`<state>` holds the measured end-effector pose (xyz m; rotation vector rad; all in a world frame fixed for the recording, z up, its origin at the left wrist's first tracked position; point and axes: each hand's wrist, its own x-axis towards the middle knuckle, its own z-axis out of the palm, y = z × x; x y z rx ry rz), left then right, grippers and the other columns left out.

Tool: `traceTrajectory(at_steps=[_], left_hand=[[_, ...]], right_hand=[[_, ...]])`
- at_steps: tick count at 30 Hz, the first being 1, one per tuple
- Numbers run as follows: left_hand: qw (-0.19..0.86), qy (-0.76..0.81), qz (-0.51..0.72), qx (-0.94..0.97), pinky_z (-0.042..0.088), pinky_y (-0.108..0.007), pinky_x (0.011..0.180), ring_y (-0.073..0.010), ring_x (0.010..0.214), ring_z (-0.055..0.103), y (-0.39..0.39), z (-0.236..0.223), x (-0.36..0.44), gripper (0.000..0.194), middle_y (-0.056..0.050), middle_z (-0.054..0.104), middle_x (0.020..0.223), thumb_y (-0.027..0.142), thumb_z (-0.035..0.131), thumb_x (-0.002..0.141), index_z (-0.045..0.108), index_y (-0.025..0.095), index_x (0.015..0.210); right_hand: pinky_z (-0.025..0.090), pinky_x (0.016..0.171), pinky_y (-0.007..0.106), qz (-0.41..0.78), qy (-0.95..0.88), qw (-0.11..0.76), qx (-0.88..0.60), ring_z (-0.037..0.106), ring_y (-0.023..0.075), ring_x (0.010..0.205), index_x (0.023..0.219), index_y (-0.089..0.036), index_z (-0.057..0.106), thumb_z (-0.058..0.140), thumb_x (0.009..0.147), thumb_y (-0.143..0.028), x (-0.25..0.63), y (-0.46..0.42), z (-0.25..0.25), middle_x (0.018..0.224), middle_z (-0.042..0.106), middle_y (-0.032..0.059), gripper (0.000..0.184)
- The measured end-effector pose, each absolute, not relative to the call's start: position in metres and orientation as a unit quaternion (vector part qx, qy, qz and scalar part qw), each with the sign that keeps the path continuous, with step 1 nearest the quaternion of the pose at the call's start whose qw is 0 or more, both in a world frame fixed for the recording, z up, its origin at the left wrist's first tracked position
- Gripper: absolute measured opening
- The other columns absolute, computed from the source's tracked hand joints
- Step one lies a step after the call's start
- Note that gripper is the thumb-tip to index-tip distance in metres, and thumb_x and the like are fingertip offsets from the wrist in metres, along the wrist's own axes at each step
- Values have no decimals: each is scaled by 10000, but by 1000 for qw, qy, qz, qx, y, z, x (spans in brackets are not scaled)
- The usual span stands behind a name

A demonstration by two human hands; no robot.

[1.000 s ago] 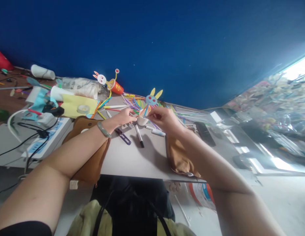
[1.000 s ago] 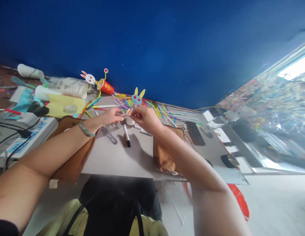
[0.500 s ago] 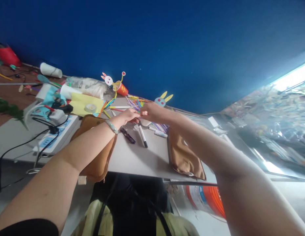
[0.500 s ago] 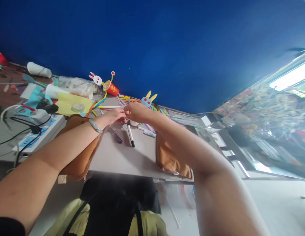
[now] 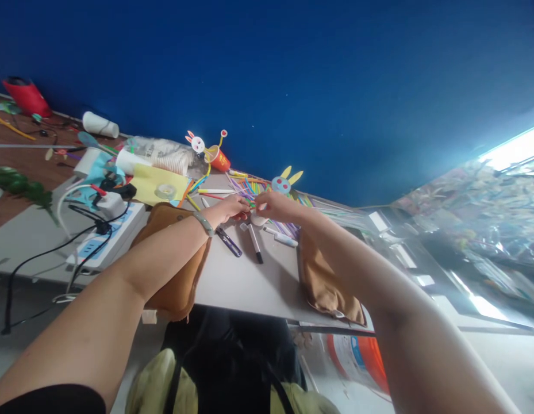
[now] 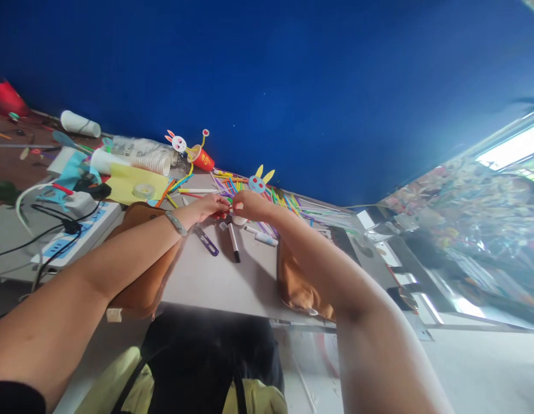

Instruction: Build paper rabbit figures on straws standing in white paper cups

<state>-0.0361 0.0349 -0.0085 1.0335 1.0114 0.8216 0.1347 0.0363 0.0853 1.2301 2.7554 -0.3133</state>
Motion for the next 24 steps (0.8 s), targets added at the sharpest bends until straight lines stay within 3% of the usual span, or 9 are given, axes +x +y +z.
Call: traceTrajectory(at_steps=[7,13,24], left_hand=[[667,442,406,441,348,-217,489,-81,452,512,37,-10,-31,213,32,562,510,13,753,690,599,159,695],[686,420,422,419,382,-218,511,-83,492,550,37,-7,-31,162,-1,615,566,50,763,701,627,135,684],[697,396,437,406,430,-214,575,-66,516,557,40,-8,-32,188,-4,641,596,89,849,682,664,106,713]], right_hand=[[422,700,243,-136,913,6,385,620,136,736,794,-155,709,654,878,-129,142,36,77,901,725,47,104],[401,675,246,-143,894,-1,425,620,142,713,900,-167,760,662,876,-141,143,42,74,829,735,30,104],[425,696,245,-174,888,-90,416,630,153,750,837,-155,732,635,837,-177,153,52,62,793,733,32,99]])
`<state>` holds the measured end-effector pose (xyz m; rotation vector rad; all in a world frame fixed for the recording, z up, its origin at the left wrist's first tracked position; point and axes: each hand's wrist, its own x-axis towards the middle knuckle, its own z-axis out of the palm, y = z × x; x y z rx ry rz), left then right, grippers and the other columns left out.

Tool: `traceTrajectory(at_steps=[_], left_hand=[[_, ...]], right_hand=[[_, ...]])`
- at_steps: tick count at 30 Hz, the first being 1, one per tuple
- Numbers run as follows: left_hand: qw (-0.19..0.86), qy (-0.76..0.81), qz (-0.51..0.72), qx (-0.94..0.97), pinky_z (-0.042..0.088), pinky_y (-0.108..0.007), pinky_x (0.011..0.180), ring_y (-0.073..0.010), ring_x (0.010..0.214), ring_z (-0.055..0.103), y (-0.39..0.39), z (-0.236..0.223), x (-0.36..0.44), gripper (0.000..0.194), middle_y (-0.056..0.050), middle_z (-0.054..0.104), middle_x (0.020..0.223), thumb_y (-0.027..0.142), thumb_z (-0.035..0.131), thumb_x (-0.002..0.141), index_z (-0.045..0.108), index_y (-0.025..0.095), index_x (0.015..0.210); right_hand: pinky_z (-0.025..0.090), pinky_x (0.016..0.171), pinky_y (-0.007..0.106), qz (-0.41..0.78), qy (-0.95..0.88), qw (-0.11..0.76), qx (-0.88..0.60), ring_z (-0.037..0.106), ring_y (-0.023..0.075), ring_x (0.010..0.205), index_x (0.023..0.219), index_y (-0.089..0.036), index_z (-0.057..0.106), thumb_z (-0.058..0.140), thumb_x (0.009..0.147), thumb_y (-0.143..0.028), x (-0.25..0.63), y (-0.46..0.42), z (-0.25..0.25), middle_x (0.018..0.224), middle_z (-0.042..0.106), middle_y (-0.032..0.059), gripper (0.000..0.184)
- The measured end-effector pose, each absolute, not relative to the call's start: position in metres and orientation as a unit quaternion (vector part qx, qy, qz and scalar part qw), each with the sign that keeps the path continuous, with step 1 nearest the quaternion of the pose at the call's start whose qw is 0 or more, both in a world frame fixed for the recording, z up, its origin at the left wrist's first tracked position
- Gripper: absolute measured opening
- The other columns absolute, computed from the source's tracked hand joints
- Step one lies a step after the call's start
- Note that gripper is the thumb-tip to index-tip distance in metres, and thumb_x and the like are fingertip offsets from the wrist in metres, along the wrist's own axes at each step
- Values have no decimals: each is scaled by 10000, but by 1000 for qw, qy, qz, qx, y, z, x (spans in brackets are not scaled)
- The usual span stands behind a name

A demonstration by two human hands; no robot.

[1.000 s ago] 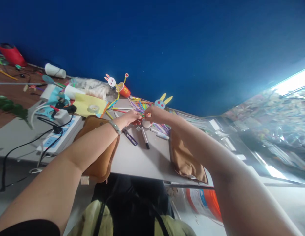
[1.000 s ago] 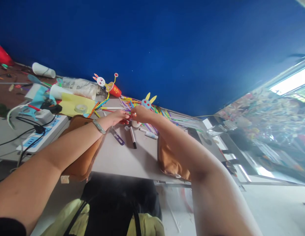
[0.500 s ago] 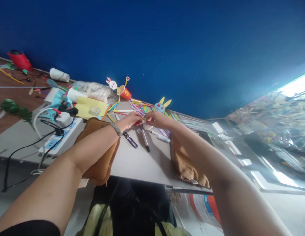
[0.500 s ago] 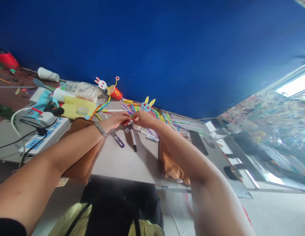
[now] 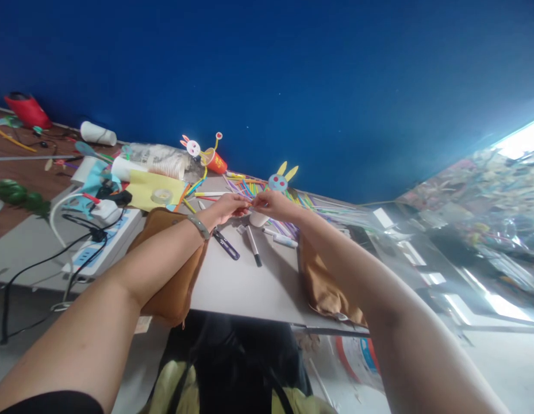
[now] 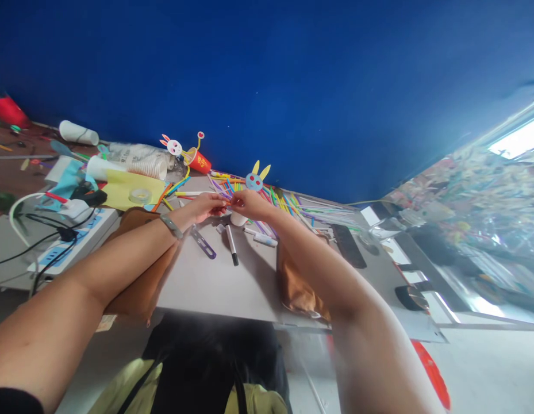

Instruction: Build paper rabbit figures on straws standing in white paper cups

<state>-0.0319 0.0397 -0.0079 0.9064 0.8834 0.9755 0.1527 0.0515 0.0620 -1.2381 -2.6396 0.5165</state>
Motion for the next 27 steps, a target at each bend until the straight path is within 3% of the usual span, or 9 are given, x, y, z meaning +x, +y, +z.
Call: traceTrajectory(at_steps=[8,14,19,27], left_hand=[[698,402,436,401,443,-221,584,-74,529,572,40,-10,-32,257,-4,644,595,173,903,692,653,117,715],[700,406,443,387,464,-226,568,-88,533,584,44,-11,-29,230,-26,657,612,241,849,735,655,120,713],[693,404,448,395,451,-226,559,-93,543,587,45,-9,-27,216,-23,660,622,251,840,690,668,124,724],[669,400,459,427,471,-240,664,-98,609,610,38,-8,-30,185,-1,659,634,95,757,597,705,114,774]], right_hand=[[386,673,249,168,-879,104,-433,553,141,690,807,-158,692,626,851,-236,151,53,58,749,684,23,111],[377,660,241,164,-872,118,-445,560,140,696,814,-153,697,608,816,-176,150,58,54,755,689,25,92],[378,663,249,161,-866,124,-458,546,136,673,836,-141,712,601,831,-185,148,58,53,754,694,31,120],[367,644,251,153,-860,137,-468,527,138,656,809,-154,714,618,805,-173,146,59,51,708,678,18,98]])
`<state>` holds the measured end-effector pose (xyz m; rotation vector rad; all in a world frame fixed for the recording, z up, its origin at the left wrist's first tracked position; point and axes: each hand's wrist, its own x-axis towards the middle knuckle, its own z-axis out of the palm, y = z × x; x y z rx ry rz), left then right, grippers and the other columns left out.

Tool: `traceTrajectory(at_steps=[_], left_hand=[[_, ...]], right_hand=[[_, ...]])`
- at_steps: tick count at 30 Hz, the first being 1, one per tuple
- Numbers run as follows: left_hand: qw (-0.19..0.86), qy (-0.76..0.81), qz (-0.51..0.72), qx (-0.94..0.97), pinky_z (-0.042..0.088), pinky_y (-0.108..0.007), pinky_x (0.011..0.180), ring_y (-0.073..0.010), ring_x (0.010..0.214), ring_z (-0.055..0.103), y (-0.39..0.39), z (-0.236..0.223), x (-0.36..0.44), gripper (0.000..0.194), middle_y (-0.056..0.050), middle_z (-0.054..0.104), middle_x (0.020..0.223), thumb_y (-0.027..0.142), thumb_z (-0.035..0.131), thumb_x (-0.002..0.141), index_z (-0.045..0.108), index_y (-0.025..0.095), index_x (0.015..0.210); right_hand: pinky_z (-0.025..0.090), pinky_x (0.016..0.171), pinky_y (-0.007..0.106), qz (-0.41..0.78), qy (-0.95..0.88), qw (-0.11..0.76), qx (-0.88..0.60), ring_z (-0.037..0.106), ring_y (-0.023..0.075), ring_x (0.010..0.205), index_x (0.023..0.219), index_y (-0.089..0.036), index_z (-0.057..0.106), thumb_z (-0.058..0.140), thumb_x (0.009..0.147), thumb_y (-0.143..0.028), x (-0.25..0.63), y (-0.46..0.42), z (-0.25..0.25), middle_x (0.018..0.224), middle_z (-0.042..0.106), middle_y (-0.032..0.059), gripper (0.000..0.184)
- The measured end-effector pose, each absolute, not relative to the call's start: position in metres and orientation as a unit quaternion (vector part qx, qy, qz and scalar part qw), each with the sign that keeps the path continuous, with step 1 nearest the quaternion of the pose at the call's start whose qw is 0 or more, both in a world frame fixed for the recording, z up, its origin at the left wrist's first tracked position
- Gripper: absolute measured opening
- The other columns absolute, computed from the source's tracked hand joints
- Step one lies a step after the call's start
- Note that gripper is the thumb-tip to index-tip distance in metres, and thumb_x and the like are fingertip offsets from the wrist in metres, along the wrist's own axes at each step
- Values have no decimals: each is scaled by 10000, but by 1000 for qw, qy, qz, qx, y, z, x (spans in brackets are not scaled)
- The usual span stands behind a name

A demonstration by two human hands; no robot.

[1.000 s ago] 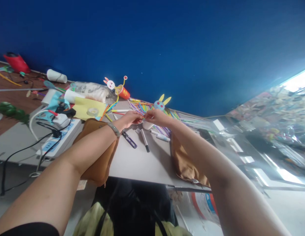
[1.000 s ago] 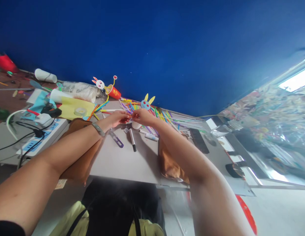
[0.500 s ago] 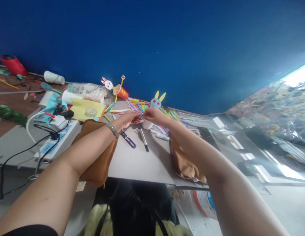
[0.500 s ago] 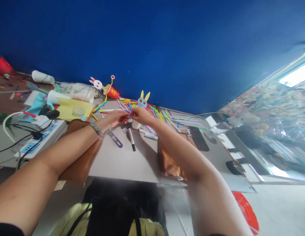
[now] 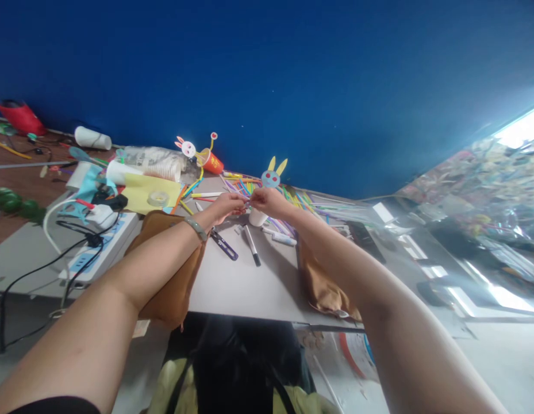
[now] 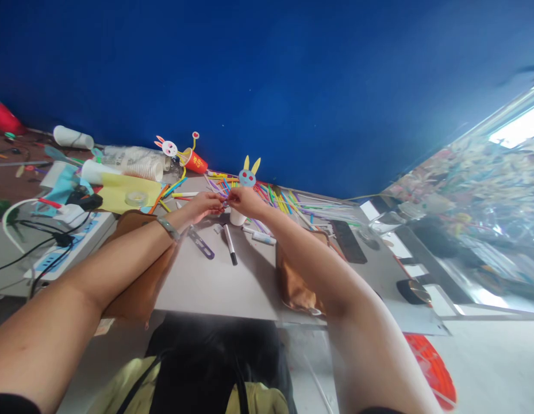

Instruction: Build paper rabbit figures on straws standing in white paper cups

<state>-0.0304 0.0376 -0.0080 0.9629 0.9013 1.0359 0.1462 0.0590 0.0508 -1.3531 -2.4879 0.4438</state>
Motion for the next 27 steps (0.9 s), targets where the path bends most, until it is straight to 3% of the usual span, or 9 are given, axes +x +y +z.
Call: traceTrajectory(at_steps=[9,27], left_hand=[[616,392,491,475,417,-225,647,-82,620,551,32,-4,-31,259,36,666,646,76,759,493,707,117,743],[571,391,510,511,464,-220,613,-94,589,589,48,-26,-25,94,14,664,606,120,728,621,692,123,708]], right_hand=[[359,636,257,123,-849,131,-496,516,134,640,770,-148,699,630,823,-156,139,53,54,700,668,22,88],[412,683,255,108,-851,150,-491,597,156,690,819,-154,742,656,820,-112,139,56,44,747,716,31,96]])
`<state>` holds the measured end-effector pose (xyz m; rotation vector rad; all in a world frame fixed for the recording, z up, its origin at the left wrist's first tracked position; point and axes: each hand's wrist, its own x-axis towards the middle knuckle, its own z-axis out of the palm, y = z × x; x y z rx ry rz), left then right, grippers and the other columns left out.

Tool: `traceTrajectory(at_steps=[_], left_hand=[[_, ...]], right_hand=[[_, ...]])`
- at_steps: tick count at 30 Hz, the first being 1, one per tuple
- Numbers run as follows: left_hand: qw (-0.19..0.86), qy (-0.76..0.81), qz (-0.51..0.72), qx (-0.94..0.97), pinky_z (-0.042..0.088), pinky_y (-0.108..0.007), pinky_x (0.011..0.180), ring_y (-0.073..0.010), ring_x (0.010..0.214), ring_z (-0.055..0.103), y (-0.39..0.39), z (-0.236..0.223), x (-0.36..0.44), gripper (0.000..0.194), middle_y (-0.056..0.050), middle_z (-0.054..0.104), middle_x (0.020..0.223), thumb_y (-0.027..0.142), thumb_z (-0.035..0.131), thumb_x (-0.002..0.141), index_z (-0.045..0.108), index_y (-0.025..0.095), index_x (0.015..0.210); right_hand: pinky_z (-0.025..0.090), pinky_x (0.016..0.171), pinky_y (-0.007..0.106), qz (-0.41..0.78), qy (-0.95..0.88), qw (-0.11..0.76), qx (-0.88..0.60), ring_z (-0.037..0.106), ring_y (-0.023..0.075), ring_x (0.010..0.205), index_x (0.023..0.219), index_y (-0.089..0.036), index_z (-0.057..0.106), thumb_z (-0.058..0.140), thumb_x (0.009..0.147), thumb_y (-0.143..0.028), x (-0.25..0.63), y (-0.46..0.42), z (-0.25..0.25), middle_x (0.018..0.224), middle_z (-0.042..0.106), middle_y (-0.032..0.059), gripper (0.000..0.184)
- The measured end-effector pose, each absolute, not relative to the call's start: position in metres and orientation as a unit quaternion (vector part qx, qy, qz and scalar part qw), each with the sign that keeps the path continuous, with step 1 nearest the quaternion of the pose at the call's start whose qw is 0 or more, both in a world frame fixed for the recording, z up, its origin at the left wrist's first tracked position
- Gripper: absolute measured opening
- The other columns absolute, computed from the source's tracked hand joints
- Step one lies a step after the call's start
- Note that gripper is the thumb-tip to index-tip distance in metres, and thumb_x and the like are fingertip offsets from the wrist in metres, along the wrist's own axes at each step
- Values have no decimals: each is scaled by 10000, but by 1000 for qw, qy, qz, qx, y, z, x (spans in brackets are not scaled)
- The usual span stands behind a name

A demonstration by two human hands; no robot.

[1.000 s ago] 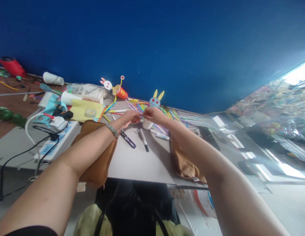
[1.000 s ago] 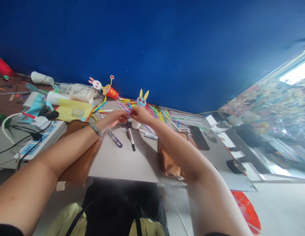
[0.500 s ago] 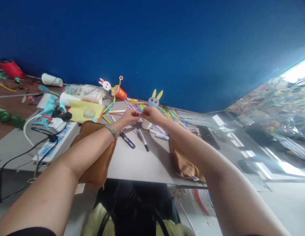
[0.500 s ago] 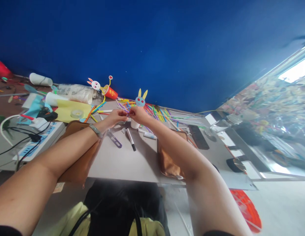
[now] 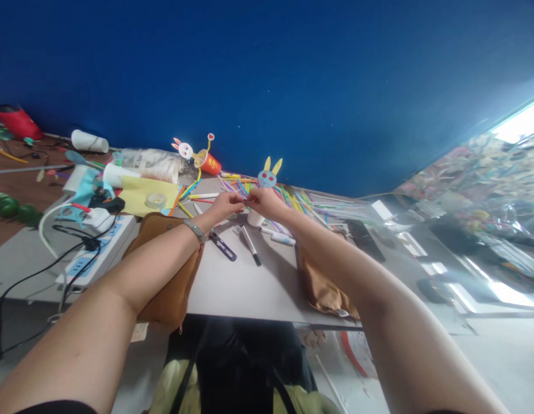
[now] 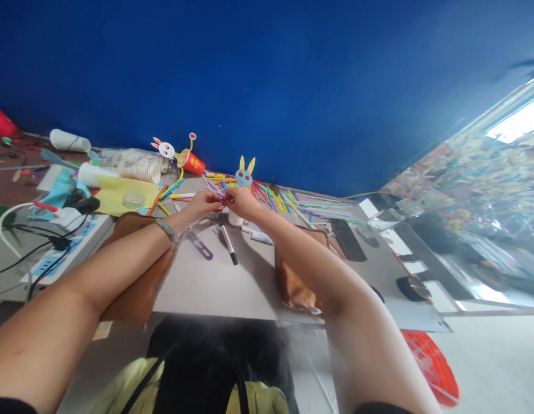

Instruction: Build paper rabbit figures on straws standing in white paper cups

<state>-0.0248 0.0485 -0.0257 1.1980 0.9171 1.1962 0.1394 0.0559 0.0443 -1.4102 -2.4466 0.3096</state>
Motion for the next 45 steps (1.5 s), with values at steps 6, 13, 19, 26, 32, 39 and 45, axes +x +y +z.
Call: traceTrajectory(at_steps=[6,13,19,26,32,39,45], left_hand=[[551,403,514,519,469,-211,600,-95,572,601,50,-28,-26,64,7,673,590,114,721,635,707,121,697],[533,414,512,531,436,-205,559,-94,543,581,50,-29,-27,62,-4,662,564,162,746,642,718,120,678],[513,423,505,550,438,-216,572,-92,544,564,49,-29,-29,105,1,662,576,230,749,656,721,132,679],[503,445,484,561,458,-233,592,-114,568,597,49,-29,-31,139,-19,690,601,264,768,647,728,139,693],[475,491,472,558,491,-254,637,-134,606,629,44,-23,-32,157,-24,710,629,279,791,644,735,150,715],[484,493,486,536,478,-242,629,-116,594,597,40,-20,-29,166,4,687,625,277,779,629,711,155,719],[481,479,494,543,463,-235,606,-109,588,583,40,-22,-28,185,2,678,642,290,778,615,689,161,714]], right_hand=[[434,681,254,107,-848,179,-487,608,154,675,776,-158,734,681,813,-102,140,58,39,733,720,32,85],[483,706,251,140,-844,218,-469,654,154,696,856,-156,752,688,793,-80,143,57,36,817,762,45,117],[489,684,254,144,-846,263,-441,667,155,659,960,-182,769,655,835,-143,164,33,44,762,749,24,174],[460,633,277,98,-738,387,-544,599,155,600,743,-187,683,652,802,-278,211,22,40,653,682,16,113],[516,658,291,263,-699,359,-559,654,179,684,851,-173,744,710,698,-287,231,39,6,784,760,45,193],[563,796,337,343,-692,391,-501,729,221,861,973,-165,754,753,715,-328,230,42,-29,948,798,84,305],[585,735,343,415,-656,423,-468,727,227,839,998,-174,716,828,692,-395,229,39,-34,896,781,73,393]])
